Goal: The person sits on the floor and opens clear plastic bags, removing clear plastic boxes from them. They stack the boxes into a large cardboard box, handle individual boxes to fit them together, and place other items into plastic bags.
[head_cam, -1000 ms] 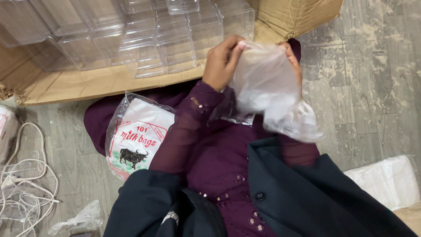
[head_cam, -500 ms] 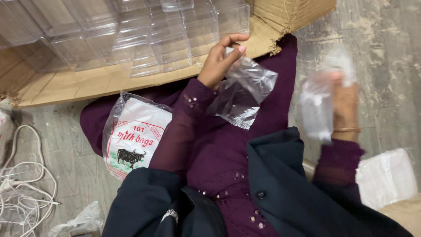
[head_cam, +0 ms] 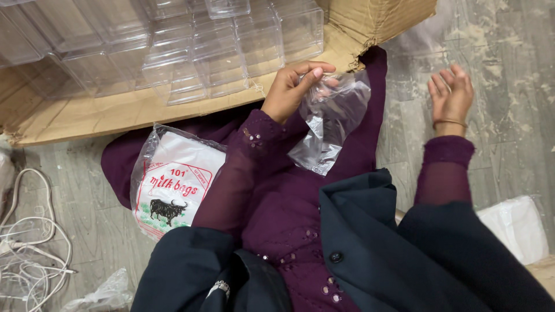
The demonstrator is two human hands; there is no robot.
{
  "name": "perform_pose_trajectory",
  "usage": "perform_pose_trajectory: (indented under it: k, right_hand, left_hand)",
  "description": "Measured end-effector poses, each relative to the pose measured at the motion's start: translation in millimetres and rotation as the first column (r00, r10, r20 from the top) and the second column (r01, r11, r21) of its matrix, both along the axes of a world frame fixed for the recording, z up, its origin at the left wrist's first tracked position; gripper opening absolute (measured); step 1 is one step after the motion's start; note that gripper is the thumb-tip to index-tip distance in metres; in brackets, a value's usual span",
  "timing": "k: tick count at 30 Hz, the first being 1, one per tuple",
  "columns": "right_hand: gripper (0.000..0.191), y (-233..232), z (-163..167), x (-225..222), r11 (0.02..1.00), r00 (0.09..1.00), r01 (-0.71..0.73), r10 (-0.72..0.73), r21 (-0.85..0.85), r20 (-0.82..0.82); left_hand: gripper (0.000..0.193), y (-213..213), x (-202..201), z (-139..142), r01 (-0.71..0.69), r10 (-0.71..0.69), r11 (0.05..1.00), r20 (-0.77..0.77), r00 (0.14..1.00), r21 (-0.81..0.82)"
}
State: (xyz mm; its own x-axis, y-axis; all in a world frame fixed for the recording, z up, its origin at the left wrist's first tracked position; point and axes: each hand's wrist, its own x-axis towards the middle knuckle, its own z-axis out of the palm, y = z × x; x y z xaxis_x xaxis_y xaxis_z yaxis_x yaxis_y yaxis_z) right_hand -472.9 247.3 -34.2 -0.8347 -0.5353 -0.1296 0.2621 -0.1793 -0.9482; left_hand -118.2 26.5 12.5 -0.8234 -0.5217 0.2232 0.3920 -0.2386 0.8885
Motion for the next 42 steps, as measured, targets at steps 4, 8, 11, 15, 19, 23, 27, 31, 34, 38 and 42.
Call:
perform_pose_trajectory:
  k: [4,8,11,15,19,23,27,31,34,38,42]
  right_hand:
    - [0.049,-37.7,59.2,85.5,0.931,0.894,-0.361,0.328,-0.058,-0.306]
    - [0.031,-71.9,94.6,169.7,0.762,0.647,-0.628,0.623,0.155,-0.44]
    - [0.015,-86.3,98.0,193.8,0.761,0.667,-0.629,0.635,0.162,-0.39]
    - [0.028,-88.4,87.9,198.6,0.667,0.665,-0.745,0.743,-0.001,-0.08]
    - [0.044,-94.9,81.5,218.3,0.313,0.441,-0.792,0.887,-0.525,-0.136]
    - [0.018,-136.9,77.9,247.1,0.482,0.569,-0.655,0.821,-0.582,0.04]
    - [0.01,-204.4,64.0,255.1,0.642,0.695,-0.657,0.719,-0.395,0.014]
    - [0.017,-259.1,41.5,260.6,0.777,0.718,-0.628,0.563,-0.033,-0.41]
    - [0.042,-265.0,31.6,273.8,0.869,0.324,-0.387,0.442,0.309,-0.837]
    - [0.051,-240.6,41.3,294.7,0.883,0.192,-0.357,0.388,0.305,-0.901]
    - [0.047,-207.2,59.8,302.2,0.879,0.4,-0.326,0.463,0.35,-0.791]
  left_hand:
    - [0.034,1.8,-2.3,-6.9,0.094,-0.092,0.992,-0.02,0.996,0.083]
    - [0.033,2.9,-3.3,-15.9,0.044,-0.044,0.992,-0.003,0.999,0.117]
    - [0.038,0.0,5.2,-16.8,-0.005,0.005,1.0,0.041,0.999,-0.005]
    - [0.035,-7.7,40.0,-9.5,0.101,-0.114,0.983,0.079,0.99,0.155]
    - [0.034,-27.6,86.7,-5.6,0.069,-0.042,0.967,-0.114,0.993,0.246]
    - [0.03,-50.9,117.1,-13.9,-0.114,0.103,0.989,0.117,0.988,0.098]
    - [0.026,-81.8,140.1,-19.7,-0.425,0.423,0.902,0.358,0.832,-0.077]
    - [0.018,-98.6,150.4,-22.2,-0.516,0.717,0.65,0.224,0.661,-0.558]
    - [0.025,-97.5,145.6,-24.7,-0.328,0.947,0.268,0.184,0.265,-0.906]
    - [0.032,-85.3,137.5,-28.4,-0.316,0.951,0.204,0.112,0.287,-0.926]
    - [0.032,-71.4,136.2,-30.8,-0.564,0.788,0.61,0.35,0.506,-0.557]
